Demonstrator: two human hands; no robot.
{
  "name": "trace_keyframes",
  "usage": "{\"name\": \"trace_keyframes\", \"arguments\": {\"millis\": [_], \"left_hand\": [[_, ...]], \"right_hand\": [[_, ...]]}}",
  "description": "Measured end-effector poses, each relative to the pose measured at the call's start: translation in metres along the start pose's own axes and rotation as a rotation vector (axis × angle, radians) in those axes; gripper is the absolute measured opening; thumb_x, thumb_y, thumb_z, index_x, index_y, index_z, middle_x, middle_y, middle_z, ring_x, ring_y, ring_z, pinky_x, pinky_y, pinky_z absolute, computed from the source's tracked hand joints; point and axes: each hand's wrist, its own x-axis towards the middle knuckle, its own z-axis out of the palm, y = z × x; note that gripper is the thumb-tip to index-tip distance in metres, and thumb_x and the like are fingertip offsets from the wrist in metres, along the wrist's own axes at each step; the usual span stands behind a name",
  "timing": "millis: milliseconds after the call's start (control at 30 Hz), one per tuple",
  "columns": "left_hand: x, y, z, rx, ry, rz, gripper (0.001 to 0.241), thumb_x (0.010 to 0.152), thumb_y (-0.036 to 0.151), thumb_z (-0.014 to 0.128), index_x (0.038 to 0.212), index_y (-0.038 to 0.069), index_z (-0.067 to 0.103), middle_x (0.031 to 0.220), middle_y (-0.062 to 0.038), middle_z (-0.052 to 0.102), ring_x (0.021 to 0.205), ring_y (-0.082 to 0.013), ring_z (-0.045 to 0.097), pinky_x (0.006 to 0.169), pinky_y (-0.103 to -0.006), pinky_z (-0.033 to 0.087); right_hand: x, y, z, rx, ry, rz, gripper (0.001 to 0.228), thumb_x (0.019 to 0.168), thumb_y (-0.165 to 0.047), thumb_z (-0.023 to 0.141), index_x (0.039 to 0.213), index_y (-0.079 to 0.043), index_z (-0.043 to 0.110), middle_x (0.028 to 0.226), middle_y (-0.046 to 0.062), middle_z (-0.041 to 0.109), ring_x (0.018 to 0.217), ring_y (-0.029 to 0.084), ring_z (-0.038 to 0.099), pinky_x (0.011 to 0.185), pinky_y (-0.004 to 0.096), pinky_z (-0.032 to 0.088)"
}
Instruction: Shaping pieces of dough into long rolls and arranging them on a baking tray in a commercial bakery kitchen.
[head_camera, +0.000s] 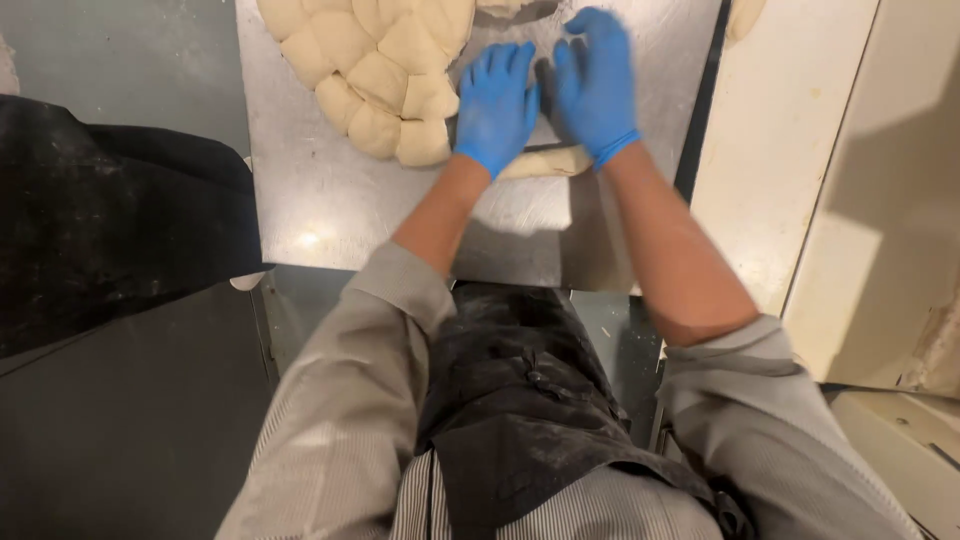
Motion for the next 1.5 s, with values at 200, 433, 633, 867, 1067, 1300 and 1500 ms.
{"name": "trace_keyframes", "arguments": {"millis": [200,433,633,867,1067,1300,1500], "left_hand": [[-0.104,0.047,-0.009,0.023,-0.236,0.064,0.083,0.086,0.041,0.061,0.15,-0.006,0.037,0.158,-0.024,0.032,0.149,-0.0421,0.026,0.12,-0.0627,0.014],[-0.188,0.048,-0.028,0.007,-0.361,0.479,0.07,0.093,0.041,0.059,0.153,0.007,0.048,0.163,-0.018,0.038,0.154,-0.036,0.024,0.123,-0.0706,0.01],[-0.032,0.015,-0.013,0.254,-0.075,0.126,0.085,0.105,0.057,0.052,0.163,0.0,0.032,0.17,-0.026,0.025,0.159,-0.042,0.015,0.126,-0.0673,0.007],[-0.094,0.029,-0.054,-0.077,-0.474,0.316,0.099,0.083,0.059,0.073,0.155,0.004,0.034,0.161,-0.021,0.035,0.154,-0.0397,0.029,0.127,-0.0579,0.017],[-0.179,0.0,-0.044,-0.301,-0.664,0.622,0.107,0.077,0.059,0.079,0.16,0.01,0.031,0.164,-0.012,0.036,0.153,-0.0327,0.031,0.127,-0.0561,0.016],[-0.024,-0.007,-0.061,0.171,-0.494,0.413,0.125,0.064,0.082,0.069,0.158,0.01,0.029,0.166,-0.019,0.025,0.153,-0.0426,0.018,0.117,-0.072,0.006],[-0.11,0.0,-0.039,-0.314,-0.593,0.723,0.115,0.075,0.079,0.062,0.164,0.012,0.032,0.171,-0.015,0.029,0.159,-0.0369,0.022,0.127,-0.066,0.013]], "right_hand": [[-0.131,-0.008,-0.019,-0.507,-0.445,-0.177,0.076,0.101,-0.038,0.059,0.155,0.011,0.036,0.164,0.032,0.027,0.154,0.045,0.026,0.127,0.053,0.016],[-0.225,-0.007,-0.025,-0.565,-0.587,-0.05,0.094,0.088,-0.048,0.063,0.155,0.007,0.026,0.16,0.033,0.027,0.149,0.05,0.026,0.122,0.059,0.018],[-0.055,-0.003,-0.004,-0.759,-0.195,-0.002,0.088,0.1,-0.046,0.054,0.159,0.013,0.023,0.166,0.035,0.018,0.155,0.052,0.014,0.119,0.07,-0.002],[-0.129,0.003,-0.005,-0.713,-0.377,-0.102,0.077,0.099,-0.035,0.055,0.16,0.006,0.033,0.169,0.03,0.023,0.158,0.048,0.017,0.128,0.063,0.008],[-0.229,0.01,-0.034,-0.711,-0.653,-0.121,0.095,0.089,-0.055,0.054,0.159,0.0,0.023,0.166,0.025,0.024,0.155,0.042,0.021,0.123,0.065,0.006],[-0.051,0.029,-0.041,-0.729,-0.208,-0.022,0.109,0.099,-0.074,0.055,0.163,0.009,0.024,0.169,0.037,0.015,0.157,0.054,0.013,0.122,0.07,-0.003],[-0.12,-0.018,-0.049,-0.46,-0.736,-0.244,0.112,0.083,-0.074,0.057,0.16,-0.001,0.022,0.166,0.026,0.017,0.155,0.039,0.014,0.122,0.06,0.002]]}}
